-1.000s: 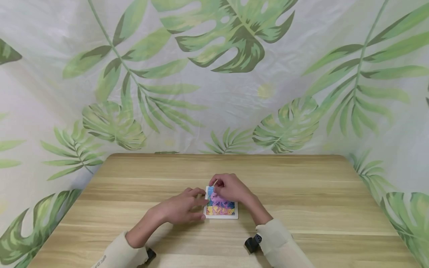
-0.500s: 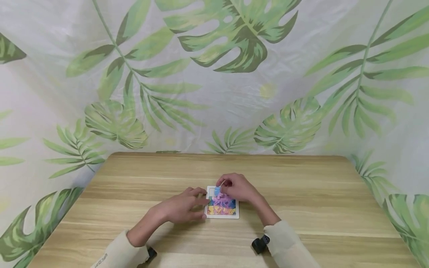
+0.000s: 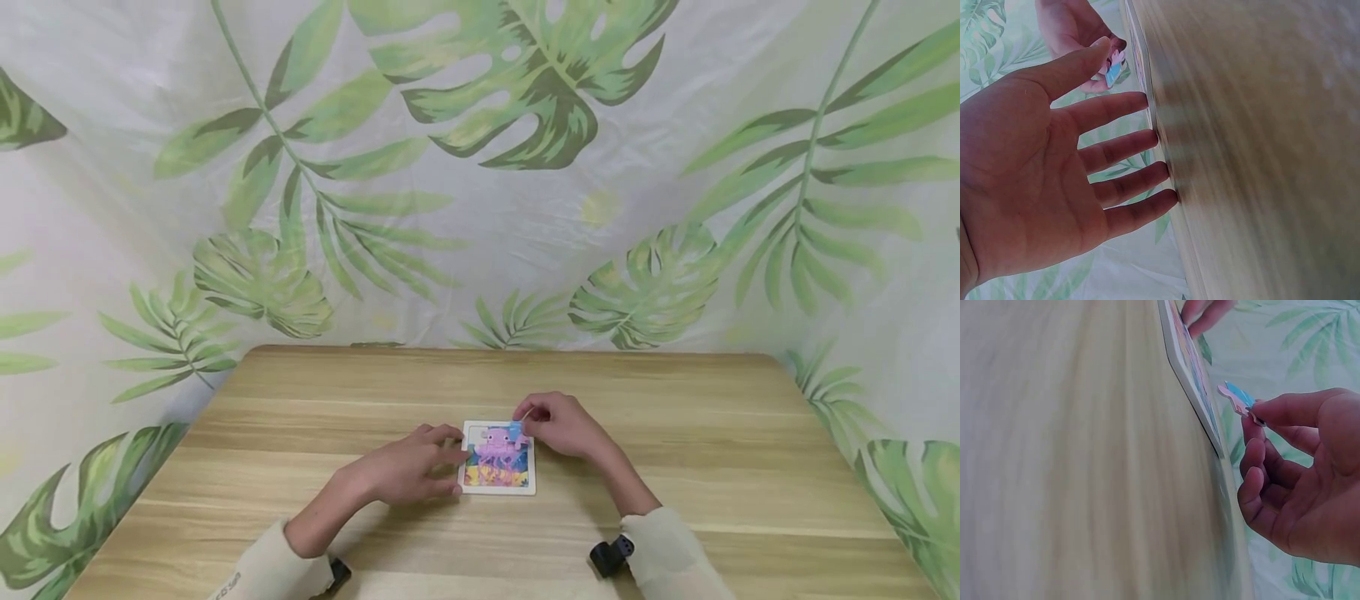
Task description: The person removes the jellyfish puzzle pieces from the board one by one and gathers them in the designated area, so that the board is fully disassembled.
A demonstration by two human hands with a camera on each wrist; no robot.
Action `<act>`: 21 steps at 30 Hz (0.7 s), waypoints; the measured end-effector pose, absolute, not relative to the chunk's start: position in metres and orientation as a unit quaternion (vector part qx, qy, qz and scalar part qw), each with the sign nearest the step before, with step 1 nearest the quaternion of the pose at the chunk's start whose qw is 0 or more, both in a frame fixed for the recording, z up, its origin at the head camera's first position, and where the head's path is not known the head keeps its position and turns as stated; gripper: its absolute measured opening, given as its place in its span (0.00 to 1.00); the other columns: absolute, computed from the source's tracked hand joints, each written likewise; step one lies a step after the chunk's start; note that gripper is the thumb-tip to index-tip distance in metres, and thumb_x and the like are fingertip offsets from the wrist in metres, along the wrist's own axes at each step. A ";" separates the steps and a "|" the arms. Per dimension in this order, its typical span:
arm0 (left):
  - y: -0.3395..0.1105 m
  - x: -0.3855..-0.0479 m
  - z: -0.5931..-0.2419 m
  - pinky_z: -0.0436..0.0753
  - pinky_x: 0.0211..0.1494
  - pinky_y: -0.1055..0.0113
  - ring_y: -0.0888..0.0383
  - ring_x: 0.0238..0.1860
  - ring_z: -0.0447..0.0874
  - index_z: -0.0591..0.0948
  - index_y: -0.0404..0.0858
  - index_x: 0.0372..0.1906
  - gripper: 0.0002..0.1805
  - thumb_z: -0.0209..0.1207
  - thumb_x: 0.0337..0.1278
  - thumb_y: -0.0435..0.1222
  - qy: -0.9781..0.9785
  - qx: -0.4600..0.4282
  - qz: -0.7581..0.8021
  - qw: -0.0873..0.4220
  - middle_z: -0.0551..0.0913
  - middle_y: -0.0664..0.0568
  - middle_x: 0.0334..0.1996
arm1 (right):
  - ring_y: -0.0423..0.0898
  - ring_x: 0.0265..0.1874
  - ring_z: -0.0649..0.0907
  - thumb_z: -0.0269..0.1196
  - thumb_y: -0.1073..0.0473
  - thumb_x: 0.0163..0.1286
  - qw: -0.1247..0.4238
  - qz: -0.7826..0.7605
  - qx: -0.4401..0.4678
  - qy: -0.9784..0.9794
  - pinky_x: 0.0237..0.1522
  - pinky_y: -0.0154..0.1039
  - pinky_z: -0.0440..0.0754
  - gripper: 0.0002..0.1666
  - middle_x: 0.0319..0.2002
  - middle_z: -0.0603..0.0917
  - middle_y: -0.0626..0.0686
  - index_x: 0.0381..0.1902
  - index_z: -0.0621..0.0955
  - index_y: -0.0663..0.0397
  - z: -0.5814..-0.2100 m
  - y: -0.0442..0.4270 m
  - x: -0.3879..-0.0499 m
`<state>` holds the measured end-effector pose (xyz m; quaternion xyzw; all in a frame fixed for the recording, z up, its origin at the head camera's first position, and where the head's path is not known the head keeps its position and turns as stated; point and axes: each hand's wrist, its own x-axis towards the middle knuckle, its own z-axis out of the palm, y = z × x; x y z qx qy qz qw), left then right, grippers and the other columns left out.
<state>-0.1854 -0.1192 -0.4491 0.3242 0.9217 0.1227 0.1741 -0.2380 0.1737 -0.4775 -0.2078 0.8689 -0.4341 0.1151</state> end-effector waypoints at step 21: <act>-0.120 -0.184 -0.449 0.77 0.76 0.45 0.40 0.77 0.70 0.82 0.44 0.72 0.28 0.65 0.75 0.51 0.922 0.321 0.133 0.169 0.71 0.46 0.78 | 0.45 0.36 0.78 0.65 0.64 0.75 0.110 -0.416 -0.185 0.883 0.37 0.34 0.77 0.07 0.36 0.85 0.50 0.46 0.88 0.53 -0.480 0.219 -0.234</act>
